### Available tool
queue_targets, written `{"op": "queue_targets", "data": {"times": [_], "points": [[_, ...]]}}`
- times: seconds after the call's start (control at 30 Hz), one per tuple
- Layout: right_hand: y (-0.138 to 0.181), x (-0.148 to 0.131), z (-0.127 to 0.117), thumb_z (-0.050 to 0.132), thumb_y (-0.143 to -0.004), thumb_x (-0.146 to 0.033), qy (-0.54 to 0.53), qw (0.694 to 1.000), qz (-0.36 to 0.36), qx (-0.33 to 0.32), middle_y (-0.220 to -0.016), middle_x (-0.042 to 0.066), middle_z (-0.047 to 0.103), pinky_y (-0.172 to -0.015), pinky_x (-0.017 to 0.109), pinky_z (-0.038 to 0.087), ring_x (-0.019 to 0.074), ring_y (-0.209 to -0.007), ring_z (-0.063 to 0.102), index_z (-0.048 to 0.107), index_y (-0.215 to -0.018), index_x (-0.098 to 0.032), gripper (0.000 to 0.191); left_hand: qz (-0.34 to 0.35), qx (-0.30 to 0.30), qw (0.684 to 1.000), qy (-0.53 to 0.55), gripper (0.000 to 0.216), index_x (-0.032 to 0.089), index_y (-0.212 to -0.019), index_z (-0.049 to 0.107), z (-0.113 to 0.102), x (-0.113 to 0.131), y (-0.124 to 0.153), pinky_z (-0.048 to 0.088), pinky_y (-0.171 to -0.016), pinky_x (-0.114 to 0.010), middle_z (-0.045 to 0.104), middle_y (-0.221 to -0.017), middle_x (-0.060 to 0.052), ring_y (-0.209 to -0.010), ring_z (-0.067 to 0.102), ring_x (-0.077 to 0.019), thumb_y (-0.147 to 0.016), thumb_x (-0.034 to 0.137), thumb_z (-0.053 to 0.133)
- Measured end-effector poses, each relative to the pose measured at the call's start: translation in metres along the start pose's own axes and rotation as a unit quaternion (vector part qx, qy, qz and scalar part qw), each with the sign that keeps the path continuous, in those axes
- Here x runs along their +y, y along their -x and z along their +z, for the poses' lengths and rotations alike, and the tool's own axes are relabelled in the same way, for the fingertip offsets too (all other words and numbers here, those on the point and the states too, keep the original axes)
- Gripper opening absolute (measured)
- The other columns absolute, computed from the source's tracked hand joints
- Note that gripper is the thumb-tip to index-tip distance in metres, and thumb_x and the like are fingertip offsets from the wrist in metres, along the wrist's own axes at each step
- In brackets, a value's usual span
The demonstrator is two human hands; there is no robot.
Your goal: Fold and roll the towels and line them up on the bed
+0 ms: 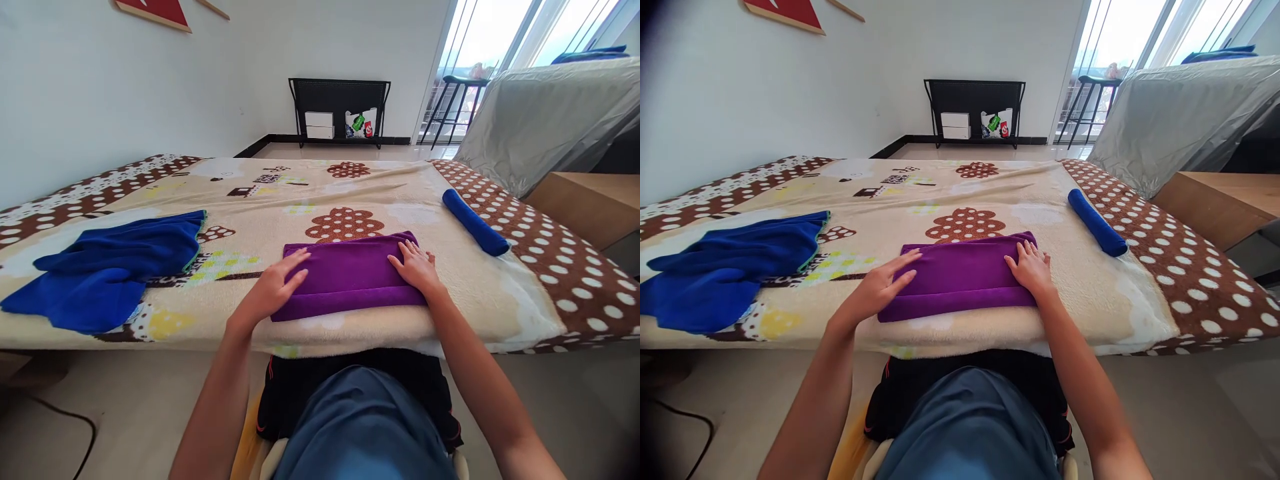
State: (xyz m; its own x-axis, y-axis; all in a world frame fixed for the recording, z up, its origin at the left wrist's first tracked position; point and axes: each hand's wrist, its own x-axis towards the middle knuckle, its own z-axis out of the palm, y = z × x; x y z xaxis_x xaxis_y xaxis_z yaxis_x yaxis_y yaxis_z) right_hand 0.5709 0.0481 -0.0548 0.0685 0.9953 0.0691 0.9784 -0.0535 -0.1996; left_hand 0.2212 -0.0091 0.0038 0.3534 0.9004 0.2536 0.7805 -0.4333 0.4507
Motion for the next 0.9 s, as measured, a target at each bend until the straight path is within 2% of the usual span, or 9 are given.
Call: {"op": "queue_targets", "data": {"times": [0.1, 0.17, 0.2, 0.33, 0.47, 0.6, 0.7, 0.8, 0.9], "points": [[-0.001, 0.000, 0.001, 0.026, -0.100, -0.058, 0.007, 1.000, 0.001, -0.008, -0.162, 0.010, 0.026, -0.120, 0.057, 0.015, 0.0246, -0.150, 0.023, 0.033, -0.154, -0.018, 0.068, 0.065, -0.121, 0.990, 0.030, 0.056, 0.023, -0.150, 0.041, 0.015, 0.038, -0.004, 0.026, -0.122, -0.035, 0.035, -0.160, -0.002, -0.148, 0.032, -0.0183, -0.101, 0.048, 0.036], [-0.001, 0.001, 0.002, 0.025, -0.100, -0.059, 0.009, 1.000, 0.002, -0.013, -0.163, 0.010, 0.025, -0.119, 0.057, 0.016, 0.0250, -0.150, 0.023, 0.032, -0.154, -0.018, 0.068, 0.042, -0.180, 0.983, -0.012, 0.057, 0.025, -0.152, 0.037, 0.033, 0.050, -0.014, 0.022, -0.123, -0.037, 0.031, -0.162, -0.001, -0.150, 0.027, -0.0174, -0.101, 0.050, 0.033], [-0.002, 0.001, 0.002, 0.025, -0.100, -0.060, 0.010, 1.000, 0.002, -0.014, -0.163, 0.010, 0.025, -0.119, 0.057, 0.016, 0.0252, -0.151, 0.023, 0.032, -0.154, -0.019, 0.069, 0.015, -0.188, 0.981, -0.038, 0.057, 0.027, -0.153, 0.036, 0.043, 0.051, -0.020, 0.020, -0.124, -0.041, 0.029, -0.162, -0.001, -0.151, 0.023, -0.0181, -0.102, 0.050, 0.031], [-0.002, 0.002, 0.002, 0.024, -0.099, -0.061, 0.009, 1.000, 0.002, -0.016, -0.163, 0.011, 0.023, -0.119, 0.057, 0.016, 0.0259, -0.151, 0.022, 0.031, -0.155, -0.019, 0.070, -0.075, -0.152, 0.981, -0.091, 0.058, 0.027, -0.154, 0.033, 0.059, 0.028, -0.039, 0.012, -0.124, -0.054, 0.021, -0.165, -0.002, -0.154, 0.015, -0.0221, -0.102, 0.052, 0.027], [-0.001, 0.002, 0.002, 0.024, -0.100, -0.060, 0.001, 1.000, -0.001, -0.010, -0.163, 0.011, 0.025, -0.118, 0.058, 0.018, 0.0265, -0.151, 0.023, 0.032, -0.154, -0.020, 0.069, -0.135, -0.118, 0.976, -0.125, 0.060, 0.027, -0.155, 0.031, 0.048, -0.006, -0.042, 0.011, -0.123, -0.056, 0.019, -0.165, -0.003, -0.154, 0.015, -0.0231, -0.100, 0.052, 0.032], [0.000, 0.003, 0.005, 0.027, -0.100, -0.059, -0.013, 1.000, -0.012, 0.011, -0.161, 0.012, 0.029, -0.117, 0.060, 0.019, 0.0279, -0.149, 0.026, 0.035, -0.153, -0.020, 0.066, -0.164, -0.077, 0.972, -0.146, 0.061, 0.024, -0.155, 0.031, 0.042, -0.024, -0.039, 0.016, -0.121, -0.060, 0.021, -0.165, -0.008, -0.153, 0.019, -0.0267, -0.100, 0.051, 0.034], [-0.002, 0.003, 0.004, 0.033, -0.099, -0.057, -0.026, 0.999, -0.024, 0.040, -0.157, 0.015, 0.036, -0.114, 0.062, 0.023, 0.0306, -0.146, 0.033, 0.042, -0.148, -0.018, 0.063, -0.153, -0.046, 0.976, -0.149, 0.053, 0.023, -0.152, 0.038, 0.043, -0.026, -0.037, 0.019, -0.119, -0.061, 0.029, -0.162, -0.009, -0.151, 0.026, -0.0266, -0.101, 0.040, 0.033], [0.003, 0.000, -0.005, 0.038, -0.100, -0.048, -0.040, 0.994, -0.054, 0.089, -0.154, 0.018, 0.040, -0.113, 0.059, 0.026, 0.0316, -0.141, 0.041, 0.047, -0.144, -0.014, 0.057, -0.127, -0.005, 0.980, -0.150, 0.046, 0.023, -0.145, 0.047, 0.038, -0.016, -0.030, 0.013, -0.120, -0.062, 0.037, -0.159, -0.009, -0.147, 0.034, -0.0252, -0.103, 0.032, 0.031], [0.024, -0.002, -0.018, 0.040, -0.101, -0.040, -0.063, 0.980, -0.121, 0.147, -0.154, 0.012, 0.044, -0.114, 0.048, 0.029, 0.0251, -0.136, 0.046, 0.052, -0.140, -0.019, 0.046, -0.005, 0.088, 0.990, -0.114, 0.038, 0.024, -0.134, 0.057, 0.026, 0.000, -0.006, 0.023, -0.121, -0.051, 0.049, -0.152, -0.007, -0.143, 0.042, -0.0208, -0.103, 0.031, 0.036]]}}
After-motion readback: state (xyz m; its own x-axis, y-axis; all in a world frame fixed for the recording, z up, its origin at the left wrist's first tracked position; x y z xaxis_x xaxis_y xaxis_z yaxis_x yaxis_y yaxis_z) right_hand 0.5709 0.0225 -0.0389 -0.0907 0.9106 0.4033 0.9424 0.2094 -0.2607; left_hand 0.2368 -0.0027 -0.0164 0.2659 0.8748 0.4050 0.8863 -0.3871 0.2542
